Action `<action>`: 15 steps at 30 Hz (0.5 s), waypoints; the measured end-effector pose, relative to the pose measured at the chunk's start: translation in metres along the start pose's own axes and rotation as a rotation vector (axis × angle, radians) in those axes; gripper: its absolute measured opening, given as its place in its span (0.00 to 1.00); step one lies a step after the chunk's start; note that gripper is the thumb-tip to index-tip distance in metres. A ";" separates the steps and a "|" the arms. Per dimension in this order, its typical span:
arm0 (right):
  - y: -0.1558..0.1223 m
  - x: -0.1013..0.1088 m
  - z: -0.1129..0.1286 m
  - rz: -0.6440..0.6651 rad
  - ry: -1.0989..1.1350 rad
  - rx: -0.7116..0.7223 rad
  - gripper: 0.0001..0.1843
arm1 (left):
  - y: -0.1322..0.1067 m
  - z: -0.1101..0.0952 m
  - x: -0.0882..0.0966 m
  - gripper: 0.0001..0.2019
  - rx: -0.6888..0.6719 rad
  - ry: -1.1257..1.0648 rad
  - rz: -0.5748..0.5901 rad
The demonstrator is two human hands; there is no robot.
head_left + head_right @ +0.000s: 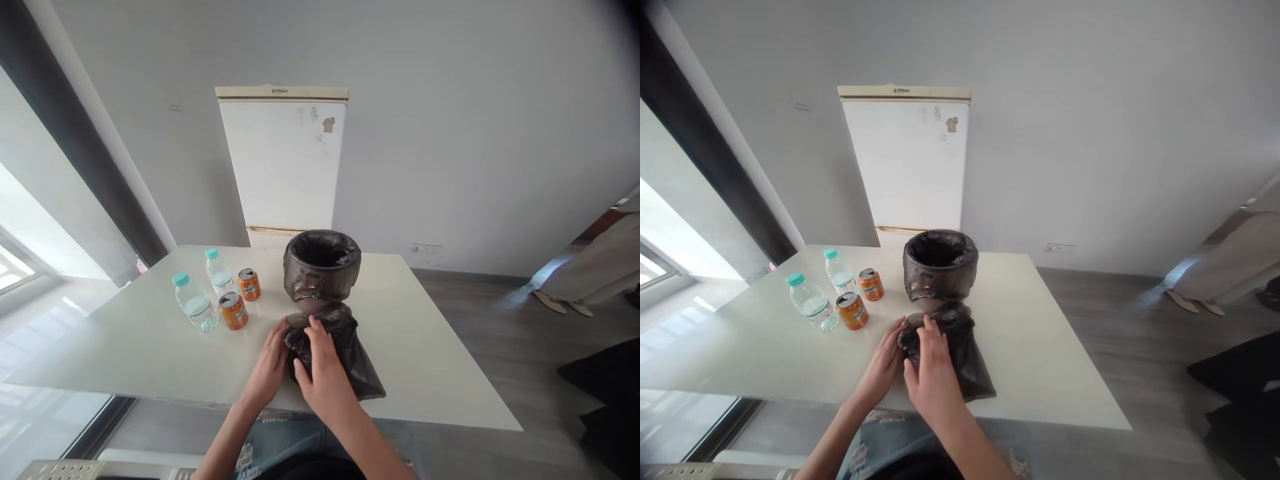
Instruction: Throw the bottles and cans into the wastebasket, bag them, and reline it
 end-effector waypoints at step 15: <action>-0.017 0.051 0.014 -0.080 0.070 0.118 0.31 | -0.003 0.006 -0.049 0.29 -0.110 0.423 0.288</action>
Point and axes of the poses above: each hand's wrist, its own y-axis towards the middle knuckle, its own x-axis out of the back of the hand, z = x × y, the point moved 8 cm from there along y, towards the middle knuckle, and after that the axes turned 5 degrees about z, right-handed, at the moved point
